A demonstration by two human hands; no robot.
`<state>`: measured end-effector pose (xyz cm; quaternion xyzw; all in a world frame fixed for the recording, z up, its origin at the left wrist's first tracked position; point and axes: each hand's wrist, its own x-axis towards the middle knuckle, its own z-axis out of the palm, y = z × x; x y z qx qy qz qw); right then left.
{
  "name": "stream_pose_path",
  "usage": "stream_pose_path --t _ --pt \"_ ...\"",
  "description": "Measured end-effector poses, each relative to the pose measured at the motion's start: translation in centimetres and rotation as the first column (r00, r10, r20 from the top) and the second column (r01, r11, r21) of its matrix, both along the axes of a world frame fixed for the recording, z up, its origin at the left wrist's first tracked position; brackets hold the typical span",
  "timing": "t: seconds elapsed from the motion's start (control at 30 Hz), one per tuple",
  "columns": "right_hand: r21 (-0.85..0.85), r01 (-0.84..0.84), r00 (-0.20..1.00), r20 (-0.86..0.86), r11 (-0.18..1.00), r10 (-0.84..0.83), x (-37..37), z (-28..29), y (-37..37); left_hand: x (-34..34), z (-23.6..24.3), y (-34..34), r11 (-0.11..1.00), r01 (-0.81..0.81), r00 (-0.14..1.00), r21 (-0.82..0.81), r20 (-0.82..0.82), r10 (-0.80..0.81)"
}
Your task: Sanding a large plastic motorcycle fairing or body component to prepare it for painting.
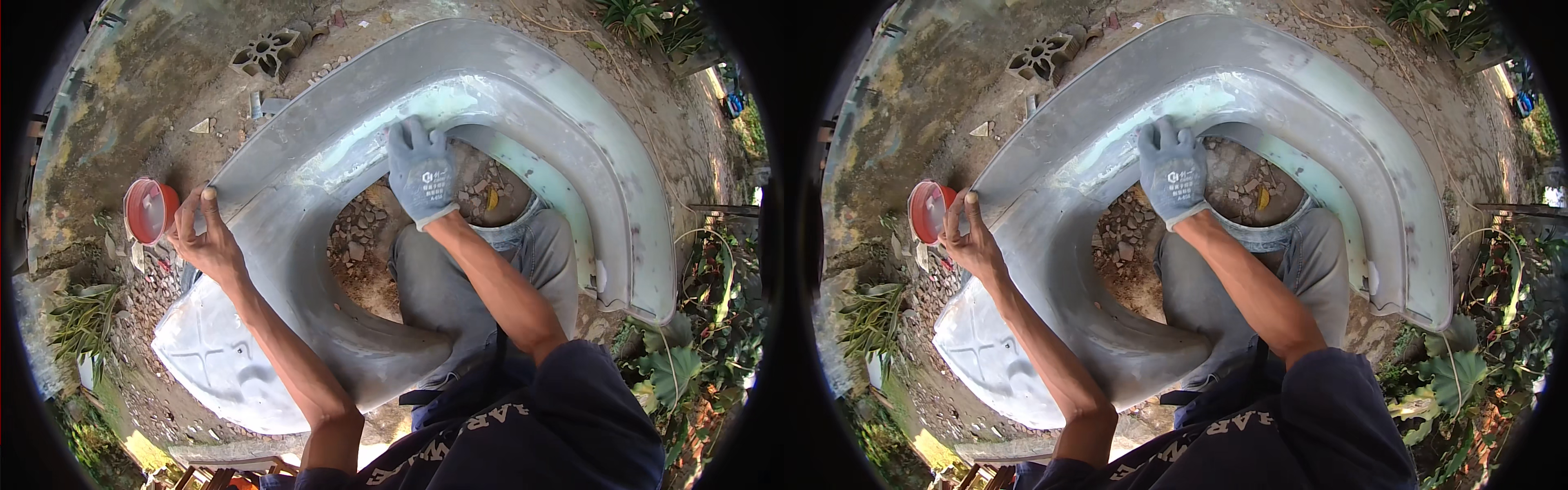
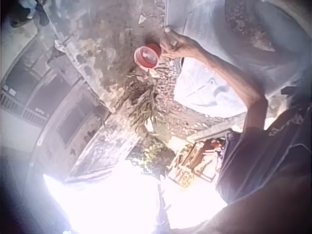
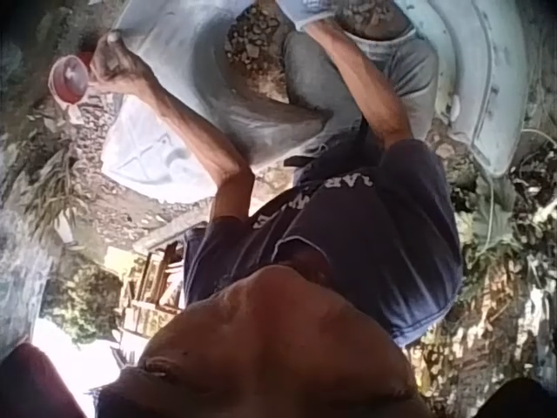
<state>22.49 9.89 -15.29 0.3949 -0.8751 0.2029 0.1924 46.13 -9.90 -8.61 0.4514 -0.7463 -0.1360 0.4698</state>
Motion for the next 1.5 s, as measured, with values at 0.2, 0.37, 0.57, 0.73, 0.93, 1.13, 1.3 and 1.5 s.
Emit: stream_pose_path --t 0.2,0.37,0.57,0.73,0.93,1.13,1.3,1.5 --pt "-0.009 -0.076 0.990 -0.123 0.997 0.075 -8.9 -0.7 0.8 -0.2 -0.1 0.0 0.999 0.036 0.998 -0.003 -0.051 -0.036" --pt "0.110 -0.200 0.970 -0.117 0.974 0.213 0.7 -0.1 0.5 0.4 0.1 0.4 1.000 0.024 0.999 0.011 -0.044 -0.023" --pt "0.001 -0.072 0.997 -0.025 0.997 0.072 -1.7 -0.5 -1.3 0.1 0.2 0.3 0.999 0.016 1.000 -0.042 -0.020 -0.017" --pt "0.081 -0.189 0.982 0.007 0.979 0.189 -2.4 0.9 0.2 0.5 -0.2 0.2 0.994 0.004 1.000 -0.113 0.007 -0.004" --pt "-0.024 0.114 0.990 0.083 0.993 -0.112 -2.5 0.9 -1.5 -0.2 0.2 0.5 0.995 0.002 1.000 -0.099 -0.006 -0.003" --pt "0.106 -0.295 0.953 -0.043 0.950 0.301 2.3 0.9 -2.0 0.6 -0.3 0.2 0.999 0.010 1.000 -0.050 -0.010 -0.010" --pt "0.079 0.061 0.996 -0.063 0.995 -0.056 -7.6 0.3 1.7 0.0 -0.1 0.1 0.997 0.018 1.000 -0.073 -0.019 -0.019" --pt "0.116 -0.083 0.995 0.066 0.990 0.075 2.4 -0.1 0.4 0.1 -0.3 0.1 0.998 0.044 0.998 -0.051 -0.044 -0.046"
